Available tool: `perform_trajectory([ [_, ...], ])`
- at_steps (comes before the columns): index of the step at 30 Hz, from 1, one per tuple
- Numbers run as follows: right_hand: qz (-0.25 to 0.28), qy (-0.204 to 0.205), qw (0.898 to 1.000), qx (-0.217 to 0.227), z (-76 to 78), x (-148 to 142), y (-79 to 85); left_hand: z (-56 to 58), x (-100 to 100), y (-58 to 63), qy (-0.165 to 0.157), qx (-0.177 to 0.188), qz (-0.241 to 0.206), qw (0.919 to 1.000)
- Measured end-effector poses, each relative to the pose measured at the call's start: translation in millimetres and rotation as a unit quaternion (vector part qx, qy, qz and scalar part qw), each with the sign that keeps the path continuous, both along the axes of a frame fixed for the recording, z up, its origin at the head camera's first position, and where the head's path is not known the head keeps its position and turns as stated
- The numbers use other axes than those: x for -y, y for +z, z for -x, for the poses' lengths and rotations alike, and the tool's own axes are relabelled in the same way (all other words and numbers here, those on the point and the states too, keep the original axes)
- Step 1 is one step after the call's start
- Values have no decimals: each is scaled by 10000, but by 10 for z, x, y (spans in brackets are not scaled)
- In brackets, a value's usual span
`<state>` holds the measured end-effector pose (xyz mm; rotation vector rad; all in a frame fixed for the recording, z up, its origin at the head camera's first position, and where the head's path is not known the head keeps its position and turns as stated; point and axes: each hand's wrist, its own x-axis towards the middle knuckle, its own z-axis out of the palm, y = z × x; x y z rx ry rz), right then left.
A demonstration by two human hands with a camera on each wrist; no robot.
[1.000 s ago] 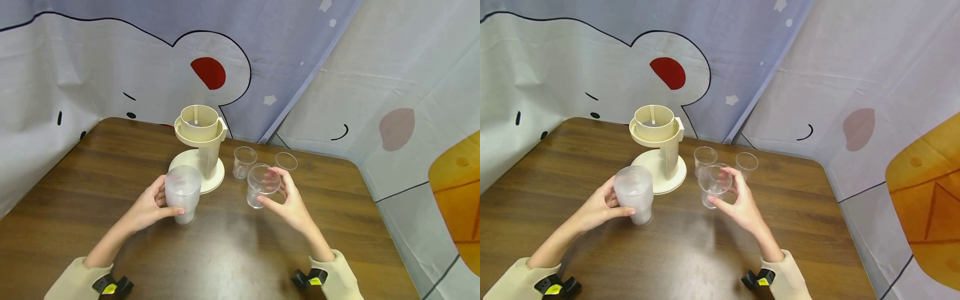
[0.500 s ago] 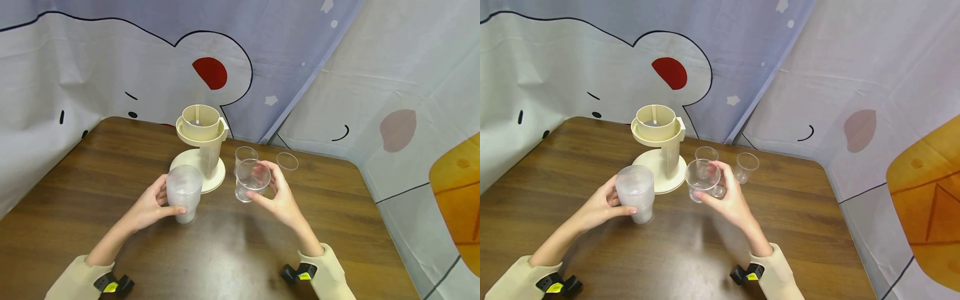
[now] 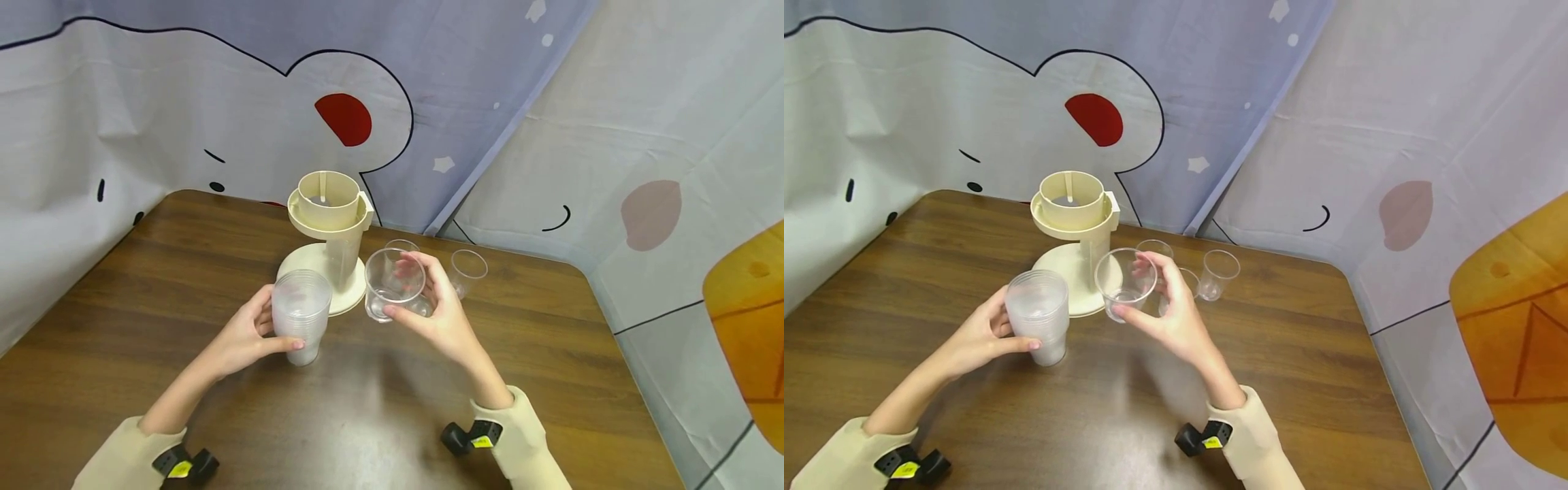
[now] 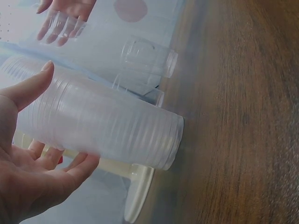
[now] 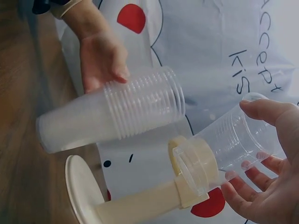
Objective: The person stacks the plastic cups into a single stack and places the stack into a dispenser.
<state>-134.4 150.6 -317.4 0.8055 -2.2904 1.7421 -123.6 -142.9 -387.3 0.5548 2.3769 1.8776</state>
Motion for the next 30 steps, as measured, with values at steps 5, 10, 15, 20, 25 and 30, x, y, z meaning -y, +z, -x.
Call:
perform_trajectory([
  [5, 128, 43, 9999, -83, 16, 75, 73, -3, 7, 3, 11, 13, 6, 10000],
  [10, 280, 152, 9993, -186, 28, 164, 139, -4, 6, 0, 3, 7, -28, 10000],
  [15, 431, 188, 9984, -320, 60, 251, 187, -1, 3, 0, -7, -8, -26, 10000],
  [20, 644, 301, 9968, -363, 99, 326, 221, 0, -1, 0, -22, -15, -26, 10000],
  [25, 853, 453, 9948, -308, 132, 409, 249, -2, 1, -6, -21, -22, -34, 10000],
  [30, 978, 603, 9929, -317, 144, 500, 284, -6, 7, -4, 3, -16, 32, 10000],
])
